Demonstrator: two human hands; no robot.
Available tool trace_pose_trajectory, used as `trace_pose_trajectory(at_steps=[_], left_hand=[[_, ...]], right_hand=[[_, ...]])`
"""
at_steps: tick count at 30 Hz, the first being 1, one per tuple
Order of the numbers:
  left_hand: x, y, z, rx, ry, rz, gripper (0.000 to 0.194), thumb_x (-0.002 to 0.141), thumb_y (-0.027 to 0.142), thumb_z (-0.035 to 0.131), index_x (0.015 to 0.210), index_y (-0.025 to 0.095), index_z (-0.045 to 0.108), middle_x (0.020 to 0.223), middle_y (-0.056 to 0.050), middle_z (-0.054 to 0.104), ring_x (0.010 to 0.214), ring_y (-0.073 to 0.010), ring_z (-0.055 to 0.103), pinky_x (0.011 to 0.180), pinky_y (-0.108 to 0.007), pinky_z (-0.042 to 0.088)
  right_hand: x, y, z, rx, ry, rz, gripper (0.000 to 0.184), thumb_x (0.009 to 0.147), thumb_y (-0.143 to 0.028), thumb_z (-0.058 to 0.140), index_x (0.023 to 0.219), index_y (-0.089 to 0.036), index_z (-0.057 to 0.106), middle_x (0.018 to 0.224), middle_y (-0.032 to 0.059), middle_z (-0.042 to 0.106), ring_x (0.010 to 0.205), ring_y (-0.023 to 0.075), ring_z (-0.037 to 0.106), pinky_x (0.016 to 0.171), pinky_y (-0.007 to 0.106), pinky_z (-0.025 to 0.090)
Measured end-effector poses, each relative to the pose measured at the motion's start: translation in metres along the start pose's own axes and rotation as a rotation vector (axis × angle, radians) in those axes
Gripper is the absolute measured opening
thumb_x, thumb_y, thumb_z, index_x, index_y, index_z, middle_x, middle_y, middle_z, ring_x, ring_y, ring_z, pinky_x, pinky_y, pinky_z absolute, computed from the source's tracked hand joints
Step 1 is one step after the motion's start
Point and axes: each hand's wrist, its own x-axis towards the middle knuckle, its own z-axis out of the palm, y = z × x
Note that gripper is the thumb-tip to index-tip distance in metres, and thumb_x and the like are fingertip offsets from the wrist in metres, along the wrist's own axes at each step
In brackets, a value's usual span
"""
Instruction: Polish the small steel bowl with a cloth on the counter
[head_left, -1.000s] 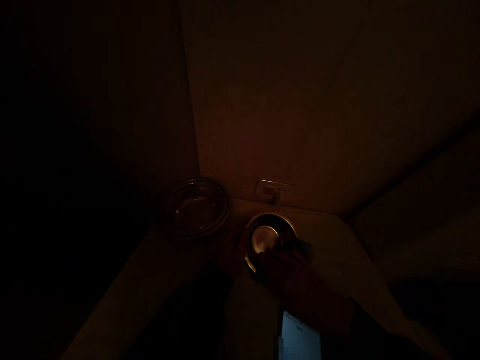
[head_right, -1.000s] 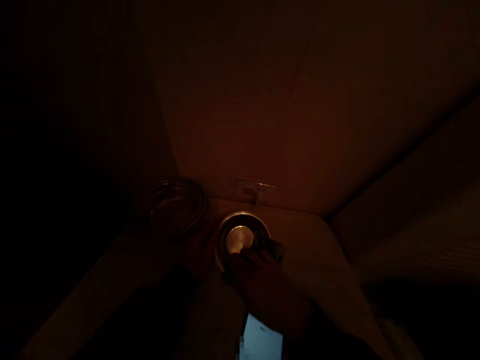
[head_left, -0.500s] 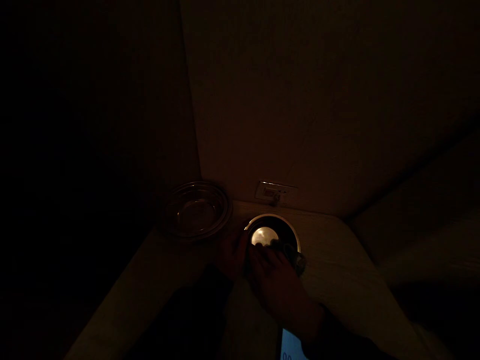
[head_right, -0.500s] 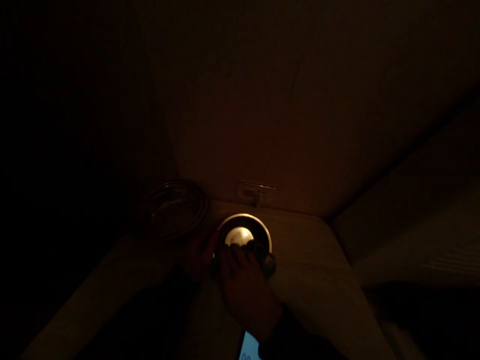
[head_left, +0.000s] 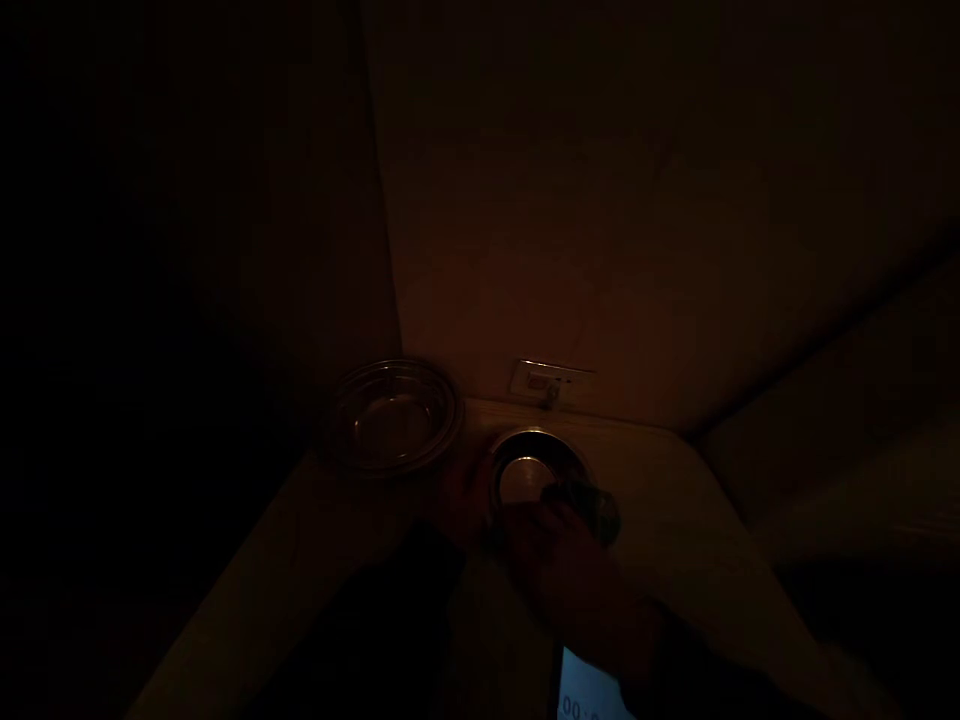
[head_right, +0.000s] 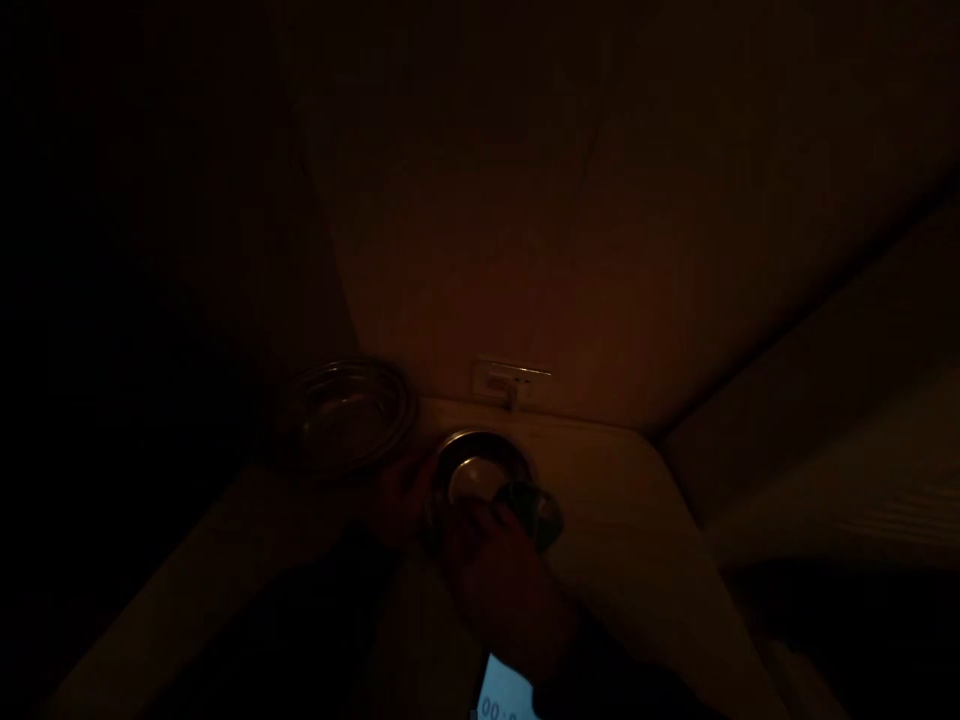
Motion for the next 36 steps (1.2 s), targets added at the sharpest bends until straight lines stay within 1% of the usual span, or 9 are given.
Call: trace_pose_trajectory(at_steps=[4, 8, 11, 15, 20, 23, 29, 32, 36], left_hand=[[0.002, 0.003, -0.002, 0.036, 0.036, -0.046, 0.036, 0.084, 0.026, 0.045, 0.111, 0.012, 0.065, 0.117, -0.01, 0.066, 0.111, -0.0207, 0.06, 0.098, -0.033, 0.046], [0.002, 0.006, -0.002, 0.004, 0.049, -0.063, 0.035, 0.083, 0.026, 0.047, 0.111, 0.014, 0.065, 0.117, -0.008, 0.066, 0.111, -0.0206, 0.06, 0.097, -0.033, 0.046], [0.002, 0.007, -0.002, -0.013, 0.035, -0.065, 0.036, 0.082, 0.025, 0.047, 0.11, 0.011, 0.065, 0.115, -0.01, 0.067, 0.11, -0.0213, 0.061, 0.097, -0.035, 0.045], [0.003, 0.006, 0.0, -0.017, -0.001, -0.055, 0.034, 0.081, 0.023, 0.046, 0.105, 0.011, 0.067, 0.111, -0.01, 0.069, 0.106, -0.0216, 0.062, 0.097, -0.036, 0.045], [0.005, 0.001, 0.002, -0.012, 0.002, -0.051, 0.032, 0.082, 0.024, 0.046, 0.102, 0.014, 0.069, 0.109, -0.008, 0.07, 0.104, -0.0214, 0.063, 0.095, -0.036, 0.046], [0.005, 0.0, 0.001, -0.001, 0.036, -0.048, 0.032, 0.082, 0.025, 0.048, 0.105, 0.014, 0.067, 0.111, -0.009, 0.069, 0.105, -0.0216, 0.062, 0.096, -0.036, 0.045], [0.001, 0.005, 0.004, 0.03, 0.091, -0.089, 0.035, 0.08, 0.025, 0.054, 0.111, 0.012, 0.061, 0.112, -0.012, 0.068, 0.103, -0.022, 0.063, 0.09, -0.035, 0.049], [0.001, 0.003, 0.005, 0.033, 0.081, -0.041, 0.029, 0.079, 0.026, 0.054, 0.104, 0.014, 0.064, 0.105, -0.011, 0.071, 0.099, -0.022, 0.065, 0.089, -0.035, 0.049], [0.003, 0.002, 0.003, 0.015, 0.092, -0.069, 0.024, 0.079, 0.022, 0.052, 0.097, 0.016, 0.068, 0.098, -0.008, 0.073, 0.094, -0.0206, 0.067, 0.086, -0.035, 0.051]], right_hand=[[0.017, -0.013, 0.0, 0.0, 0.019, 0.129, 0.037, 0.086, -0.014, 0.055, 0.122, -0.004, 0.052, 0.108, 0.016, 0.065, 0.093, 0.0278, 0.058, 0.078, 0.042, 0.046], [0.003, 0.003, -0.01, 0.13, -0.043, 0.076, 0.03, 0.091, -0.021, 0.051, 0.119, -0.012, 0.053, 0.105, 0.0102, 0.066, 0.094, 0.0245, 0.058, 0.08, 0.04, 0.045], [-0.019, 0.019, -0.014, 0.143, -0.072, -0.029, 0.038, 0.089, -0.013, 0.05, 0.126, -0.012, 0.047, 0.116, 0.0107, 0.062, 0.102, 0.026, 0.054, 0.087, 0.043, 0.041], [-0.032, 0.022, -0.011, 0.122, -0.061, -0.038, 0.044, 0.085, -0.005, 0.05, 0.127, -0.013, 0.045, 0.118, 0.0099, 0.061, 0.103, 0.025, 0.054, 0.089, 0.041, 0.039], [-0.007, -0.005, -0.01, 0.07, -0.069, 0.051, 0.03, 0.086, -0.011, 0.053, 0.117, -0.013, 0.054, 0.101, 0.0087, 0.067, 0.093, 0.0238, 0.057, 0.081, 0.039, 0.042], [0.006, -0.017, -0.009, -0.002, -0.074, 0.119, 0.032, 0.084, -0.01, 0.056, 0.116, -0.009, 0.055, 0.099, 0.0115, 0.067, 0.088, 0.0245, 0.059, 0.076, 0.038, 0.044], [0.005, -0.012, -0.009, 0.013, -0.105, 0.235, 0.031, 0.092, -0.019, 0.048, 0.121, -0.009, 0.053, 0.097, 0.0112, 0.067, 0.086, 0.0242, 0.06, 0.075, 0.038, 0.044], [0.011, -0.012, -0.011, 0.016, -0.117, 0.231, 0.03, 0.092, -0.018, 0.047, 0.119, -0.008, 0.054, 0.096, 0.0117, 0.067, 0.086, 0.0247, 0.059, 0.073, 0.038, 0.043], [0.017, -0.011, -0.014, 0.07, -0.113, 0.2, 0.027, 0.094, -0.021, 0.042, 0.115, -0.011, 0.055, 0.097, 0.0118, 0.067, 0.086, 0.0234, 0.059, 0.075, 0.036, 0.042]])
